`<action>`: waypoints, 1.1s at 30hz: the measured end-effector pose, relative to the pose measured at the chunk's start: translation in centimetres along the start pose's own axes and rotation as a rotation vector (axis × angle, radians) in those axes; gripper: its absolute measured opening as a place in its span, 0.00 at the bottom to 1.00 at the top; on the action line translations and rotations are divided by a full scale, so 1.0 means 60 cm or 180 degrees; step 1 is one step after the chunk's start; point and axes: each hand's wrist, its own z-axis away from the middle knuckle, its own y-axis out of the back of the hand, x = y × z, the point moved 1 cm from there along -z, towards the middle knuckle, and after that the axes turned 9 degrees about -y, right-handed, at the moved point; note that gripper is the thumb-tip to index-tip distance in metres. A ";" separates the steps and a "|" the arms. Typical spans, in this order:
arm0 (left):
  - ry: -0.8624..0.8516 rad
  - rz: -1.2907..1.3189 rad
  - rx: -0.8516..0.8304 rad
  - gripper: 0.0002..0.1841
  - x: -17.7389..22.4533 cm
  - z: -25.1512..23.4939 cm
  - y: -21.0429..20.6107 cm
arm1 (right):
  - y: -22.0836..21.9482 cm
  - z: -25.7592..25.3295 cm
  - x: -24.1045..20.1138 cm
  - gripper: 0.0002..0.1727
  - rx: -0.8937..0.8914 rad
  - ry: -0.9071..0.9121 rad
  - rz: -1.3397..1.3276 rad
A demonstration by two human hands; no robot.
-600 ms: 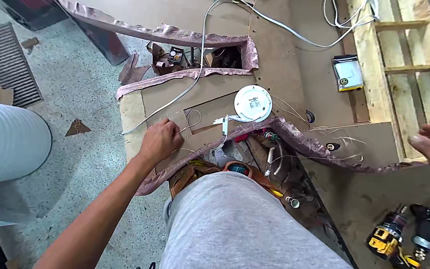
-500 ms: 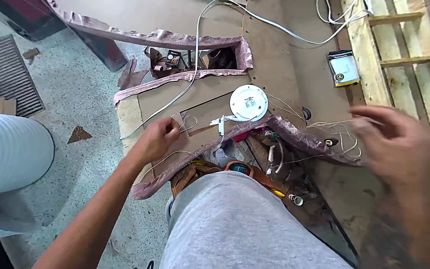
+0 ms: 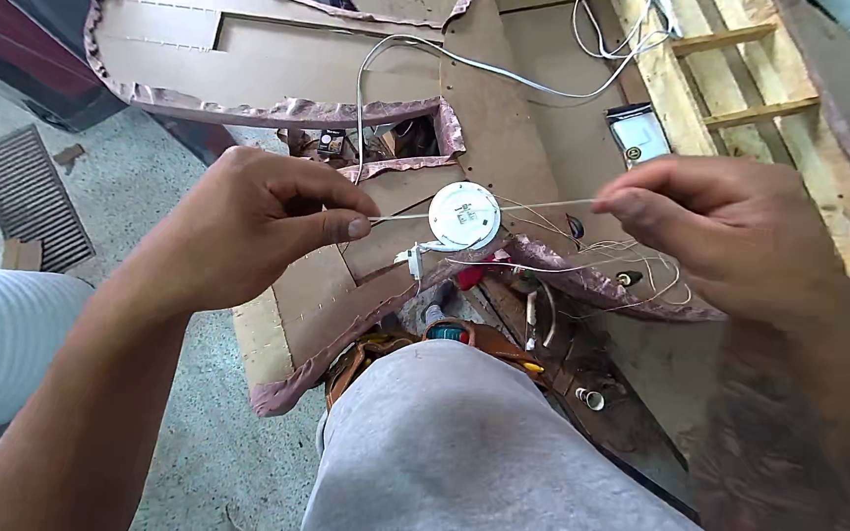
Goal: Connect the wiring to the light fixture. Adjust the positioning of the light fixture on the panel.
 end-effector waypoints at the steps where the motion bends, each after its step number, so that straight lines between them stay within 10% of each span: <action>1: 0.0032 -0.0095 -0.0053 0.06 -0.001 -0.007 0.000 | 0.019 0.017 0.015 0.15 -0.0012 -0.0219 0.0371; 4: 0.0041 0.0010 -0.0212 0.07 0.005 -0.041 -0.029 | 0.013 0.042 0.018 0.32 -0.0292 -0.0556 0.1273; 7: -0.0065 0.0467 -0.0379 0.06 0.009 -0.092 -0.096 | -0.087 0.012 -0.012 0.41 -0.0004 -0.0461 0.0059; 13: 0.0709 0.1142 0.0248 0.06 -0.094 -0.140 -0.193 | -0.211 0.022 0.086 0.08 0.0371 -0.0943 -0.1657; 21: 0.1939 0.0981 0.1197 0.07 -0.251 -0.168 -0.246 | -0.286 -0.019 0.226 0.08 0.0204 -0.1828 -0.0955; 33: 0.1527 -0.1032 -0.0226 0.06 -0.204 -0.139 -0.376 | -0.323 -0.041 0.260 0.13 -0.0476 -0.2061 -0.0557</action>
